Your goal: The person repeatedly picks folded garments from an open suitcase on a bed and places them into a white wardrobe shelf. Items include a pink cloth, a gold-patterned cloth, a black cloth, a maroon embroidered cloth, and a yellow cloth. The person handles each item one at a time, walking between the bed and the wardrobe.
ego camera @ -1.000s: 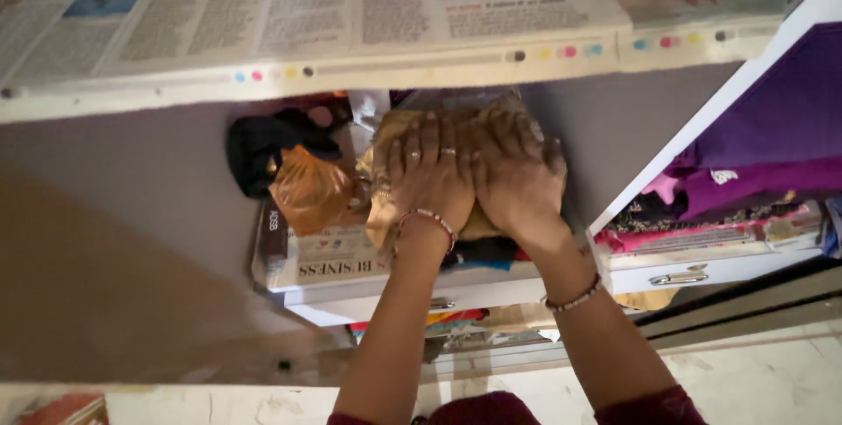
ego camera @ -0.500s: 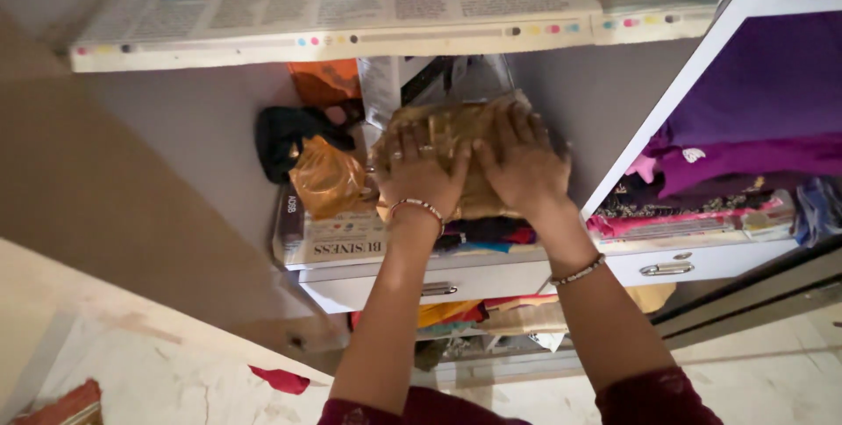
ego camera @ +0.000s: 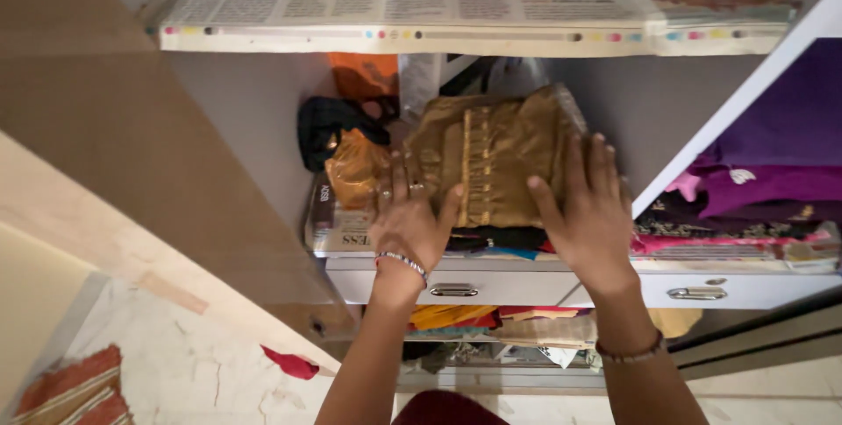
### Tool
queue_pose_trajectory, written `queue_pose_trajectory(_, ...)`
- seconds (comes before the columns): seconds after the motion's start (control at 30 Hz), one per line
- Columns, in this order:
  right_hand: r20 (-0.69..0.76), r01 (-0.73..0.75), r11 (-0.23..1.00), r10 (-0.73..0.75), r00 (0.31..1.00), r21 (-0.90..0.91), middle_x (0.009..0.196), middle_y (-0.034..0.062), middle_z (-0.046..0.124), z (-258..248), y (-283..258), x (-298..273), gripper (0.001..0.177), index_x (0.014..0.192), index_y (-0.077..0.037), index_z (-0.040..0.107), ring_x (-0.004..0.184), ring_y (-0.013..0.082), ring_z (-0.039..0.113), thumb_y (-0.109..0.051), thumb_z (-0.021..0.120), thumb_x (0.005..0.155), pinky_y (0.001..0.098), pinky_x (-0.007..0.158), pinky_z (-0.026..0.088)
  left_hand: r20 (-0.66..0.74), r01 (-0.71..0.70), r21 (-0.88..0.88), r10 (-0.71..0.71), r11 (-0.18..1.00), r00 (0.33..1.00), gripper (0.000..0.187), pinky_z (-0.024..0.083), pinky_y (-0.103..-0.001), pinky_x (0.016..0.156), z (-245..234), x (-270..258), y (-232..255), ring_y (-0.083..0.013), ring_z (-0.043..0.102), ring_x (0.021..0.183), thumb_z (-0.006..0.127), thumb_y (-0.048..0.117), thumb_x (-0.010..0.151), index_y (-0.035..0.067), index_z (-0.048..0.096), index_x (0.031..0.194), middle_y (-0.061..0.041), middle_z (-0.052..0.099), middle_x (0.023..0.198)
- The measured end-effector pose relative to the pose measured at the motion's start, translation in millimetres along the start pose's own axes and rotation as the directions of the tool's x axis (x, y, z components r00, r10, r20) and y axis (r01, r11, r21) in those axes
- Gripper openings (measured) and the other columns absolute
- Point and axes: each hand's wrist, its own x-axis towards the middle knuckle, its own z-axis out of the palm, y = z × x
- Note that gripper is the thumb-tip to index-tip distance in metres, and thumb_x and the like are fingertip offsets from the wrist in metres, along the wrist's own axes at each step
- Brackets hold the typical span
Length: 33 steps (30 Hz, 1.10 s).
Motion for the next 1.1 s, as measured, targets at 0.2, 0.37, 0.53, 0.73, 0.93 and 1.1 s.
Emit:
queue_pose_trajectory(0.2,-0.013,0.085,0.996,-0.085,0.996,0.002,0.163,0.0350,0.029,-6,-12,-26,0.082,0.159,0.000,0.037,0.153,0.0506,0.025,-0.056,0.050,0.101,0.0746,0.116,0.017,-0.071,-0.017,0.088,0.023,0.996,0.997,0.084,0.018,-0.052,0.120,-1,-29,-14,-0.0376,0.023,0.151,0.033,0.065,0.101,0.003,0.027,0.158,-0.022,0.023,0.164)
queue_pose_trajectory(0.37,0.048,0.237,0.969,-0.240,0.970,0.061,0.165,0.0326,0.023,-5,-19,-35,0.086,0.158,-0.003,0.036,0.155,0.0494,0.014,-0.062,0.047,0.097,0.0788,0.110,-0.004,-0.041,0.071,0.083,-0.068,0.994,0.997,0.080,0.014,-0.051,0.119,1,-53,-7,-0.0352,0.017,0.152,0.033,0.058,0.101,0.008,0.015,0.161,-0.018,0.017,0.166)
queue_pose_trajectory(0.53,0.152,0.405,0.863,-0.463,0.873,0.304,0.167,0.0249,0.022,-5,-28,-44,0.080,0.158,-0.005,0.035,0.157,0.0421,0.013,-0.055,0.049,0.097,0.0747,0.114,-0.008,-0.202,0.198,0.167,-0.163,0.966,0.966,0.080,0.017,-0.050,0.120,9,-79,13,-0.0322,0.019,0.153,0.047,0.046,0.098,0.007,0.018,0.161,-0.018,0.021,0.166)
queue_pose_trajectory(0.73,0.207,0.542,0.682,-0.696,0.688,0.491,0.167,0.0206,0.020,1,-26,-56,0.080,0.157,-0.006,0.032,0.156,0.0393,0.011,-0.043,0.059,0.091,0.0757,0.113,-0.008,-0.225,0.442,0.207,-0.397,0.873,0.890,0.079,0.019,-0.050,0.118,20,-120,29,-0.0314,0.021,0.151,0.056,0.040,0.093,0.009,0.023,0.158,-0.017,0.022,0.164)
queue_pose_trajectory(0.93,0.186,0.602,0.546,-0.811,0.554,0.583,0.165,0.0226,0.023,14,-43,-67,0.084,0.155,-0.003,0.032,0.155,0.0394,0.014,-0.031,0.066,0.084,0.0783,0.111,-0.007,-0.347,0.596,0.219,-0.510,0.772,0.787,0.080,0.020,-0.049,0.120,23,-171,32,-0.0315,0.022,0.152,0.061,0.036,0.090,0.010,0.028,0.157,-0.017,0.024,0.165)
queue_pose_trajectory(1.1,0.150,0.611,0.429,-0.878,0.454,0.666,0.162,0.0218,0.026,18,-68,-93,0.084,0.154,-0.004,0.034,0.153,0.0404,0.017,-0.033,0.069,0.083,0.0790,0.110,-0.006,-0.396,0.722,0.194,-0.621,0.664,0.677,0.079,0.018,-0.050,0.120,27,-221,33,-0.0300,0.022,0.152,0.059,0.030,0.091,0.009,0.025,0.159,-0.017,0.024,0.165)
